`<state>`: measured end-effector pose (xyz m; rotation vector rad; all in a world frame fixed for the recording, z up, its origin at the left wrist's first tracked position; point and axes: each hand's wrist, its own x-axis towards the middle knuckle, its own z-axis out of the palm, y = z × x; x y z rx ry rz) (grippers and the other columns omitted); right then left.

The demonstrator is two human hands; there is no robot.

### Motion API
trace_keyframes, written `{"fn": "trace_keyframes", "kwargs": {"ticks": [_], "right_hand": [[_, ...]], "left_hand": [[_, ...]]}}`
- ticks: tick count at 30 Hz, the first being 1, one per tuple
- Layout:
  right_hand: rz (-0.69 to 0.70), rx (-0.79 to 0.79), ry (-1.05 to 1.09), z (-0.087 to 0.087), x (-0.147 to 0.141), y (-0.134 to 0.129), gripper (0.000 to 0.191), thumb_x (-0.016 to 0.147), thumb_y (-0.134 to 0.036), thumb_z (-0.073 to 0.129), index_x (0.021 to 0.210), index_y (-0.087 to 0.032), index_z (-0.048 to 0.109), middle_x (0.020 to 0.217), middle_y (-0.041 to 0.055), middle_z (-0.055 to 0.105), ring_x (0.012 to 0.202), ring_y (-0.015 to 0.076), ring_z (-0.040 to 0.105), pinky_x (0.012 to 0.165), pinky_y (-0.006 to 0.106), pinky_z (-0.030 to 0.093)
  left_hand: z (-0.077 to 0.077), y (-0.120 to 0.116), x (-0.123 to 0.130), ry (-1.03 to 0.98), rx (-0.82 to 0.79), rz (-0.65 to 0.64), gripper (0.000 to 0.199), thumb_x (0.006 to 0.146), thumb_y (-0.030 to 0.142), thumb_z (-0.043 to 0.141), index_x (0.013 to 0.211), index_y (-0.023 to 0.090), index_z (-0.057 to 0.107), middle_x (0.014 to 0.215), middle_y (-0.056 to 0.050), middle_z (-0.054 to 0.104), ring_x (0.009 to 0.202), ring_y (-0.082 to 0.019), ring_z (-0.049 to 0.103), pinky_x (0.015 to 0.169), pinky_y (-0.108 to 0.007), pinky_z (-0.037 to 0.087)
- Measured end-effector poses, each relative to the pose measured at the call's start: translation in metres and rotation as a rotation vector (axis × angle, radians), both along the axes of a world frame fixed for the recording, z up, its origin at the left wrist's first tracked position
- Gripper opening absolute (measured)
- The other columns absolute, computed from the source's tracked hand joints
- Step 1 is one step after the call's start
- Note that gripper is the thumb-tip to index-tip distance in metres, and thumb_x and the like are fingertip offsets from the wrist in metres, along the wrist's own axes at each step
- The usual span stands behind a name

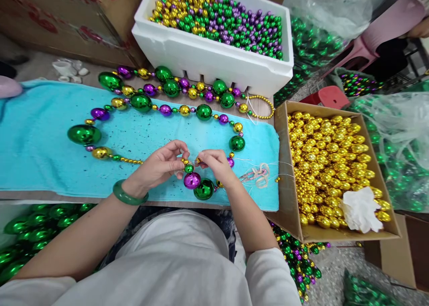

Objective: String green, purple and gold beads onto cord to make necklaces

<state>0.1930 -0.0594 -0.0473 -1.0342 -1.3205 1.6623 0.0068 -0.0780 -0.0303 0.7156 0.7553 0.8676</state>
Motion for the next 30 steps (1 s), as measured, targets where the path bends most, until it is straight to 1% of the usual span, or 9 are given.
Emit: {"fn": "trace_keyframes", "kwargs": {"ticks": [7, 13, 20, 26, 30], "right_hand": [[0.035, 0.094, -0.056, -0.003, 0.001, 0.003, 0.045, 0.081, -0.055, 0.059, 0.059, -0.016, 0.062, 0.057, 0.002, 0.056, 0.056, 0.0131, 0.05, 0.055, 0.027, 0.04], [0.072, 0.099, -0.088, -0.002, 0.002, 0.003, 0.047, 0.082, -0.057, 0.057, 0.056, -0.018, 0.057, 0.057, 0.0018, 0.053, 0.058, 0.0142, 0.049, 0.058, 0.029, 0.04], [0.09, 0.114, -0.108, 0.0, 0.002, 0.004, 0.049, 0.081, -0.061, 0.056, 0.056, -0.019, 0.057, 0.057, 0.0017, 0.053, 0.059, 0.0149, 0.049, 0.059, 0.03, 0.041], [0.088, 0.237, -0.13, 0.004, 0.004, 0.005, 0.048, 0.086, -0.056, 0.054, 0.057, -0.018, 0.058, 0.057, 0.0018, 0.053, 0.059, 0.0147, 0.049, 0.061, 0.03, 0.039], [0.097, 0.306, -0.162, 0.01, 0.005, 0.004, 0.048, 0.088, -0.057, 0.052, 0.06, -0.019, 0.061, 0.061, 0.0033, 0.057, 0.061, 0.0154, 0.052, 0.063, 0.031, 0.041]], "left_hand": [[0.001, 0.0, 0.001, -0.006, -0.01, 0.0, 0.037, 0.067, 0.016, 0.079, 0.096, 0.021, 0.055, 0.086, 0.004, 0.05, 0.065, -0.006, 0.055, 0.047, -0.016, 0.054], [0.001, 0.0, 0.002, -0.009, -0.024, -0.005, 0.038, 0.067, 0.017, 0.08, 0.096, 0.021, 0.055, 0.086, 0.004, 0.051, 0.062, -0.005, 0.053, 0.047, -0.016, 0.053], [0.001, -0.001, 0.003, -0.001, -0.015, -0.001, 0.039, 0.067, 0.018, 0.08, 0.096, 0.021, 0.056, 0.086, 0.003, 0.051, 0.063, -0.005, 0.053, 0.048, -0.015, 0.053], [0.0, -0.001, 0.001, 0.006, 0.036, -0.015, 0.037, 0.069, 0.018, 0.078, 0.098, 0.021, 0.055, 0.087, 0.003, 0.05, 0.064, -0.006, 0.054, 0.049, -0.017, 0.055], [0.003, -0.001, -0.001, 0.001, 0.089, -0.032, 0.038, 0.069, 0.018, 0.079, 0.099, 0.021, 0.055, 0.085, 0.003, 0.05, 0.075, -0.011, 0.061, 0.057, -0.022, 0.059]]}}
